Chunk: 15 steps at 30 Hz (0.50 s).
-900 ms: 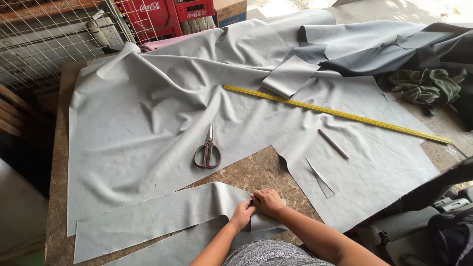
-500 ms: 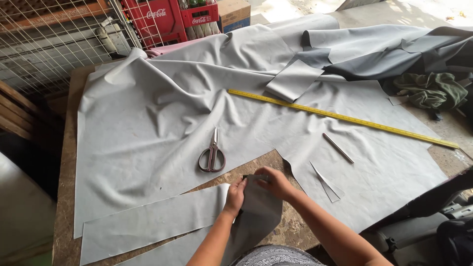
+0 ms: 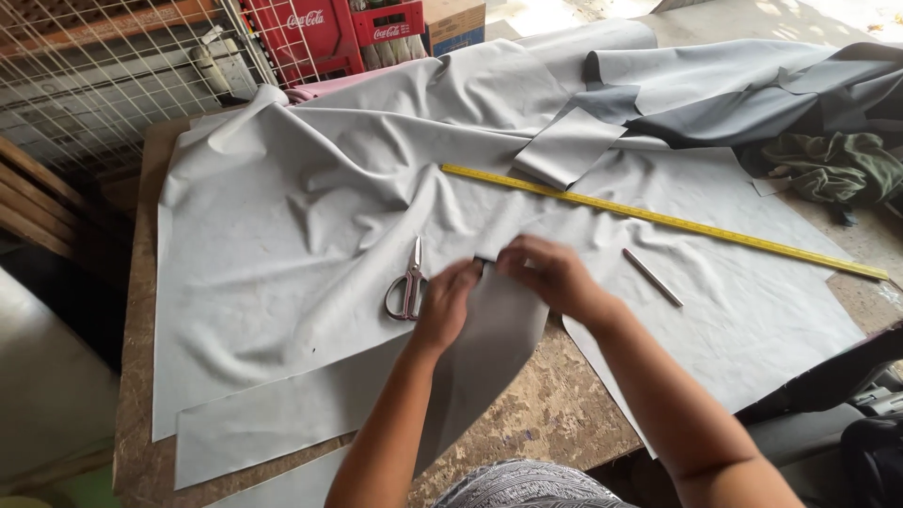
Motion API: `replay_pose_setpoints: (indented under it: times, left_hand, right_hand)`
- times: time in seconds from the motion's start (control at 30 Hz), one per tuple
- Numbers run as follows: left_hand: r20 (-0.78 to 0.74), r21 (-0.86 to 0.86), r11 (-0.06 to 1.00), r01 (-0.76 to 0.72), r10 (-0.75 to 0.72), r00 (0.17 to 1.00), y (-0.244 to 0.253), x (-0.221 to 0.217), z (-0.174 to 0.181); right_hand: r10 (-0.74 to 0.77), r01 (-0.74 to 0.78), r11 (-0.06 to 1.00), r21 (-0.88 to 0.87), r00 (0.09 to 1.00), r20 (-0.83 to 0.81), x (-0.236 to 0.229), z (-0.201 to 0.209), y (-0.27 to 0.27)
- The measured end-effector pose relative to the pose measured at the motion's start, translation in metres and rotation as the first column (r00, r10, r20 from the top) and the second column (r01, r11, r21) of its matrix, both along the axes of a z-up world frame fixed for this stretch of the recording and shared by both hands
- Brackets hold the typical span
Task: The person measures and marks a large piece of light gray fabric using a yellow ruler and a white marking tool. They then use scissors to cut the fabric along the marked lines, creating several rectangular pieces and strips on a wooden workbench.
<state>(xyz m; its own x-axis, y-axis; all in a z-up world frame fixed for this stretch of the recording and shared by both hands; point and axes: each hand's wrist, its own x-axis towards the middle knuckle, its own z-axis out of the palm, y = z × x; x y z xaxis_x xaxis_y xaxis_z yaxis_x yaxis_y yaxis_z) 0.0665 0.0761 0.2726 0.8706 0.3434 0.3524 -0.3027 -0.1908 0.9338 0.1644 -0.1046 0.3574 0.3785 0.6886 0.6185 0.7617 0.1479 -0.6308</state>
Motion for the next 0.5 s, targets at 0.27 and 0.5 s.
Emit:
replay_pose_setpoints:
  times: [0.27,0.5]
  left_hand:
    - [0.288,-0.026,0.998,-0.058,0.063,0.956,0.003,0.009,0.191]
    - [0.448,0.107,0.993,-0.058,0.004,0.894,0.000,-0.024,0.269]
  right_hand:
    - [-0.114,0.066,0.988,0.138,0.918,0.381,0.001,0.179,0.022]
    - [-0.057,-0.058,0.986,0.157,0.764,0.643,-0.005,0.245,0.041]
